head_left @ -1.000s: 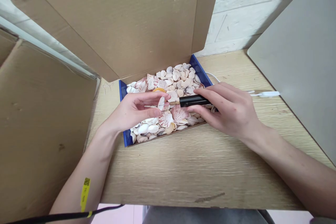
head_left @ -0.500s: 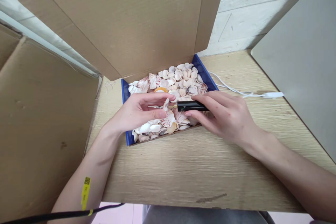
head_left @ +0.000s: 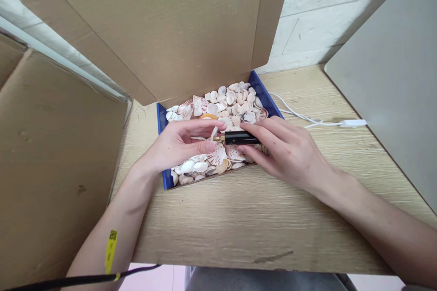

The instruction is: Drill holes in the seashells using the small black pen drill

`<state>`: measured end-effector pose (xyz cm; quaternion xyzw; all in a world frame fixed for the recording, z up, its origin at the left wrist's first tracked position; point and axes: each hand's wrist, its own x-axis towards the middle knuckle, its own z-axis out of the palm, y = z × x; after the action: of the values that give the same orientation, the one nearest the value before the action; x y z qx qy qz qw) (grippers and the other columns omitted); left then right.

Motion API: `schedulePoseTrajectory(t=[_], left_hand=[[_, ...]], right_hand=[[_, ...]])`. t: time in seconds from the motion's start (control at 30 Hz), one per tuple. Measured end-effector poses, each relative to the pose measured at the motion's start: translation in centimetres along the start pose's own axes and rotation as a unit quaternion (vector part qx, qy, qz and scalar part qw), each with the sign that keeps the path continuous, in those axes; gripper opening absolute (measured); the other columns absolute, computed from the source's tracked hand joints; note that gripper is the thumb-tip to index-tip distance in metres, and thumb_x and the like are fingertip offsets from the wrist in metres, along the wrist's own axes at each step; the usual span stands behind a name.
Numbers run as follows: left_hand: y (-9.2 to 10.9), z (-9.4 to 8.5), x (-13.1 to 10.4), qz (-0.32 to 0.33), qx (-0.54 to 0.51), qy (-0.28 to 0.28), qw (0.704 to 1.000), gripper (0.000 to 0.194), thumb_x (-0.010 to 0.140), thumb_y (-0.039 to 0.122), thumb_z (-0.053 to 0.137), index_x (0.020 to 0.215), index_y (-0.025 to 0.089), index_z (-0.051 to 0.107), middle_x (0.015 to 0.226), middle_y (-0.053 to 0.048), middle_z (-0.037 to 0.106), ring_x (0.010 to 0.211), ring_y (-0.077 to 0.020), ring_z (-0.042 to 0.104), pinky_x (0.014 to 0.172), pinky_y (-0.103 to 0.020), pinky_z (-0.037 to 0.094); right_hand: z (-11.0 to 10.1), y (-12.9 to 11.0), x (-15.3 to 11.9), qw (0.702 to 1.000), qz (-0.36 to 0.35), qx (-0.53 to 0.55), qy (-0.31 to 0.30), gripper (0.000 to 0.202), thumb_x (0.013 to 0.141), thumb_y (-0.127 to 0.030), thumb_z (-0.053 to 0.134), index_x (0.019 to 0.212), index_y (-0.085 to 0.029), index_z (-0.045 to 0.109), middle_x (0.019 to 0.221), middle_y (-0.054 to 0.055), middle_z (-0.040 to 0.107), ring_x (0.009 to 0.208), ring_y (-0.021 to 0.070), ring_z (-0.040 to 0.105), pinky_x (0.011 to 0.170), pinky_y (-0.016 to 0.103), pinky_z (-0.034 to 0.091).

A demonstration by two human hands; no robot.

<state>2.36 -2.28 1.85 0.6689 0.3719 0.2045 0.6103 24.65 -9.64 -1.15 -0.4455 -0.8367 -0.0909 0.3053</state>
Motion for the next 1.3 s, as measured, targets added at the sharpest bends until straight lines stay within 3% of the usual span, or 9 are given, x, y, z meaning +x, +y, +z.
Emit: schedulePoseTrajectory(t=[0.4,0.77,0.9,1.3], left_hand=[[-0.08,-0.06,0.06,0.023,0.004,0.015,1.000,0.036,0.067,0.020,0.079,0.102,0.021,0.072,0.107,-0.005,0.073,0.096,-0.0206,0.068,0.081,-0.030,0.056],[-0.02,-0.30,-0.23,-0.005,-0.001,0.012,1.000,0.054,0.069,0.019,0.078,0.121,0.023,0.064,0.129,-0.007,0.063,0.118,-0.0275,0.059,0.091,-0.038,0.055],[0.04,-0.36,-0.26,-0.013,-0.016,0.006,1.000,0.052,0.067,0.018,0.079,0.118,0.024,0.066,0.133,-0.006,0.060,0.123,-0.0282,0.055,0.097,-0.038,0.052],[-0.14,-0.53,-0.12,0.022,-0.006,-0.006,1.000,0.039,0.070,0.022,0.078,0.108,0.021,0.070,0.116,-0.007,0.070,0.104,-0.0229,0.066,0.084,-0.032,0.056]], right_hand=[[0.11,-0.24,-0.14,1.000,-0.002,-0.017,0.009,0.027,0.090,-0.030,0.055,0.108,-0.010,0.056,0.086,0.009,0.067,0.074,0.0177,0.061,0.062,0.029,0.048],[0.16,-0.50,-0.26,1.000,0.020,-0.020,0.005,0.023,0.092,-0.033,0.054,0.102,-0.012,0.059,0.078,0.004,0.065,0.067,0.0135,0.061,0.055,0.025,0.045],[0.18,-0.46,-0.25,0.999,0.023,-0.021,0.012,0.025,0.092,-0.033,0.053,0.105,-0.012,0.059,0.081,0.005,0.067,0.067,0.0135,0.062,0.056,0.025,0.047],[0.21,-0.36,-0.26,0.999,0.010,-0.032,0.026,0.026,0.091,-0.033,0.056,0.104,-0.011,0.059,0.082,0.006,0.069,0.068,0.0136,0.063,0.057,0.025,0.048]])
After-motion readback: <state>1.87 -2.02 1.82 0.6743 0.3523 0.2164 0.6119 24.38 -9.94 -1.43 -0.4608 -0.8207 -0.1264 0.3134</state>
